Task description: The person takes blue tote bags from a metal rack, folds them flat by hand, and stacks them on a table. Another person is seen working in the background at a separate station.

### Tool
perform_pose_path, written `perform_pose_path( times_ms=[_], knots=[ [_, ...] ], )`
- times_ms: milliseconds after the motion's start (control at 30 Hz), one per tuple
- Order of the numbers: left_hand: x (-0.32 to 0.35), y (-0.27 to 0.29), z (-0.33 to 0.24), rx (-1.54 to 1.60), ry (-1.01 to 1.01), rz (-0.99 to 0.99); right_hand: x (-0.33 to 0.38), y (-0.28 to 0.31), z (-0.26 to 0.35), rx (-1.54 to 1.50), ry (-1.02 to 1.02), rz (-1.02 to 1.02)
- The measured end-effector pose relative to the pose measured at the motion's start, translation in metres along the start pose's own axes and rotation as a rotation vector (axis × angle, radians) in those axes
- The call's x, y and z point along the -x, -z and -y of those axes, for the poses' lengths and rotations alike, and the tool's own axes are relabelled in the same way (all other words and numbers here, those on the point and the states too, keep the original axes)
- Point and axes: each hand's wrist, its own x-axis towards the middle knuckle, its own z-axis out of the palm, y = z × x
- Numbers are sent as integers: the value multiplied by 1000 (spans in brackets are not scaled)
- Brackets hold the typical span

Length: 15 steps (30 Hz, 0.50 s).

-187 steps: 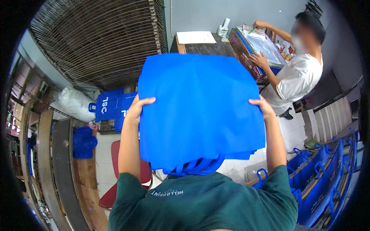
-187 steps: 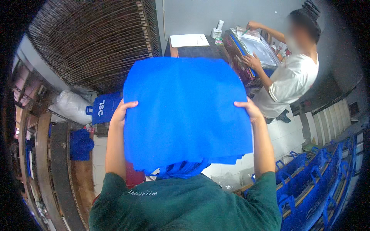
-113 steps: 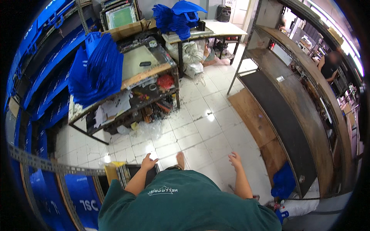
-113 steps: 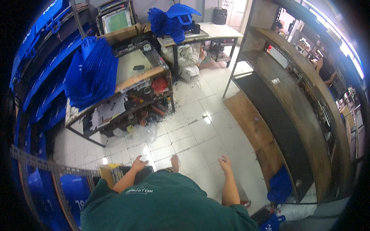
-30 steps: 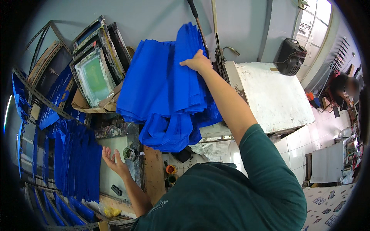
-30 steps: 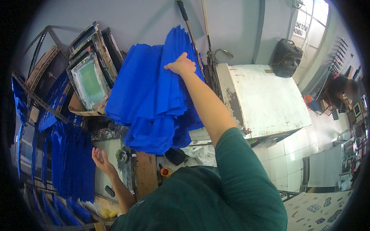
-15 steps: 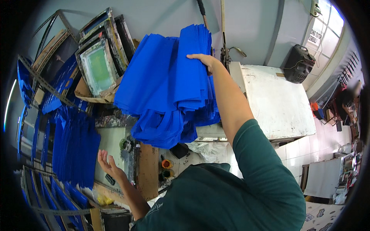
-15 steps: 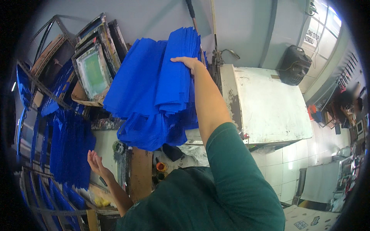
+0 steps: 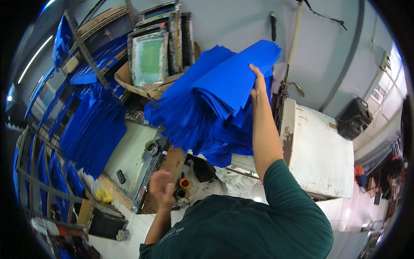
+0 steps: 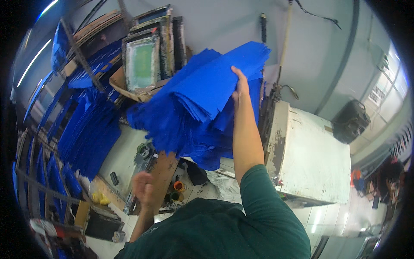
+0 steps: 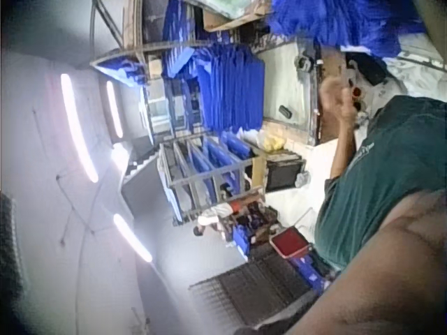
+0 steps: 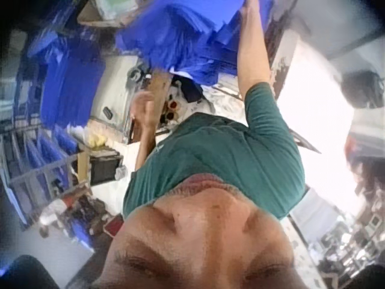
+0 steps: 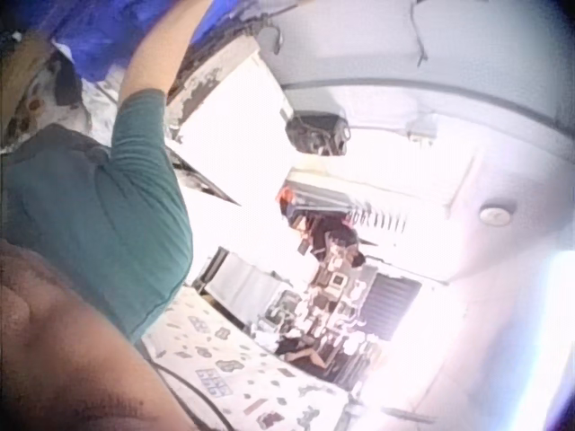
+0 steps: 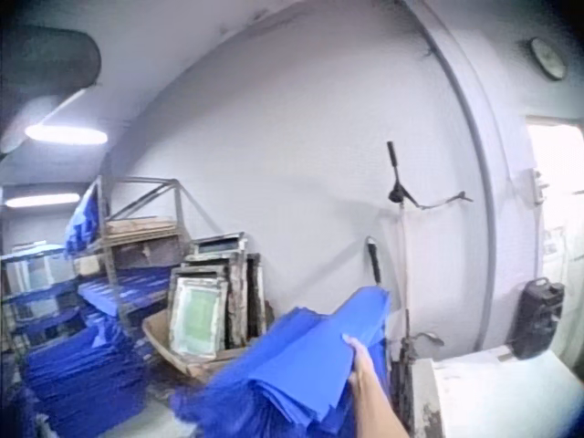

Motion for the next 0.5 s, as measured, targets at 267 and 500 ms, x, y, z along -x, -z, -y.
perform_pose_path(
  times_ms=[267, 500],
  knots=[
    [-17, -110, 5, 1272, 1134, 550, 9, -185, 39, -146, 8, 412],
    [-63, -159, 15, 1193, 803, 780, 97, -339, 48, -193, -29, 709]
  ],
)
